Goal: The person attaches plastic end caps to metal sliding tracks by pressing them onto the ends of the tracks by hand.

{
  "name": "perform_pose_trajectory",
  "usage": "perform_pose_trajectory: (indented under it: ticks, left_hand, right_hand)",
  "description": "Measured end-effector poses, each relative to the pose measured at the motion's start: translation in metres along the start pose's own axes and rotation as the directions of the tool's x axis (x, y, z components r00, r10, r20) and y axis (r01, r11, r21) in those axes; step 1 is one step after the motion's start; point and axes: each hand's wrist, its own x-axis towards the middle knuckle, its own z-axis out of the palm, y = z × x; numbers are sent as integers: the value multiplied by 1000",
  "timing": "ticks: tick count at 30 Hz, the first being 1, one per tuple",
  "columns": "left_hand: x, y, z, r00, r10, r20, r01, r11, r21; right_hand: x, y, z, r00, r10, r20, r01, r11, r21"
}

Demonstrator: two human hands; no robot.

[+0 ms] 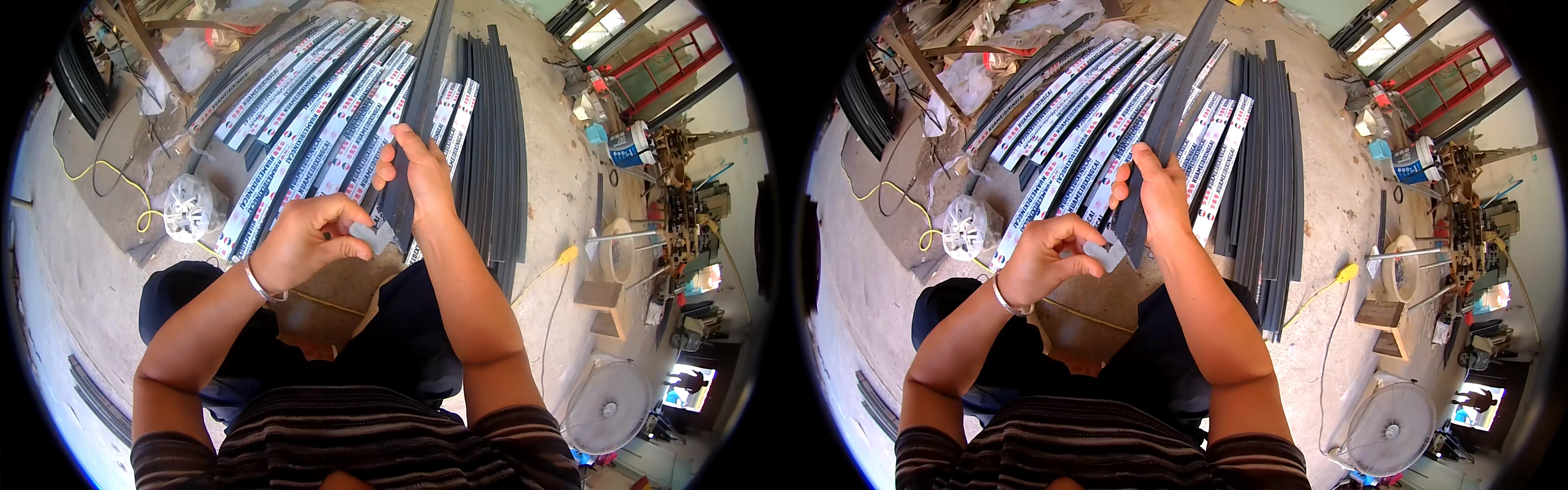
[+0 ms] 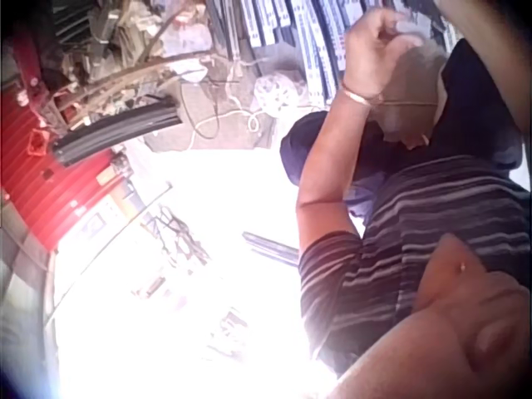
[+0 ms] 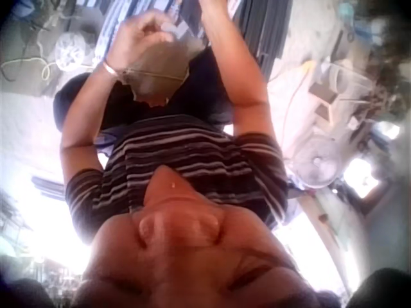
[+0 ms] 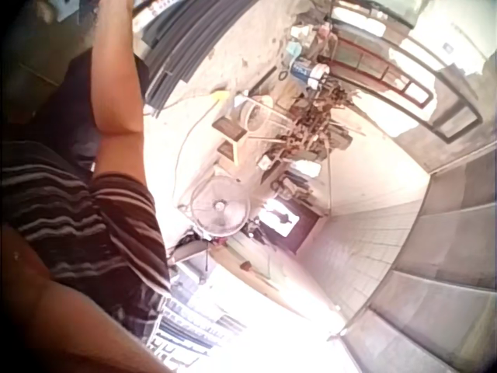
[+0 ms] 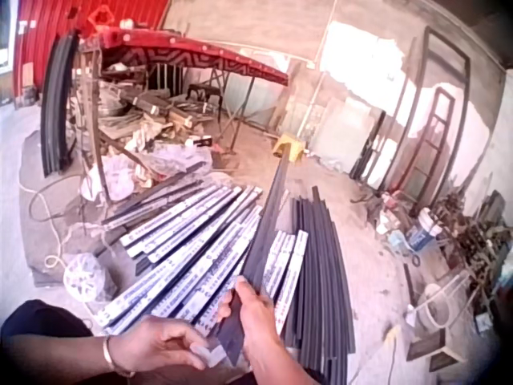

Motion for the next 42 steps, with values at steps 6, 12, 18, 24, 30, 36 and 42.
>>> perform_pose_trajectory:
  ticks: [6, 12, 18, 24, 30, 36, 42]
  left_hand:
    - [-10, -1, 20, 979, -144, -146, 111, 971, -214]
    - [-1, -7, 20, 957, -154, -246, 115, 979, -166]
    - [-4, -9, 29, 931, -154, -330, 101, 980, -172]
    - [2, -14, 26, 901, -158, -405, 120, 986, -117]
    - [6, -3, 18, 945, -209, -252, 200, 978, -63]
    - [12, -7, -48, 997, 30, -74, -3, 939, 345]
    - [10, 15, -91, 918, 339, -207, -88, 682, 726]
  right_hand:
    - [14, 11, -3, 998, -59, -14, 60, 996, 72]
    - [11, 11, -4, 996, -77, -40, 80, 993, 82]
    - [8, 15, -2, 999, -30, -20, 31, 998, 47]
    - [10, 21, 4, 998, -41, -50, 45, 996, 79]
    - [10, 18, -2, 995, -76, -61, 76, 997, -1]
    - [3, 19, -24, 996, -58, 63, 67, 986, -155]
    - [-38, -23, -48, 953, 184, 241, -146, 975, -168]
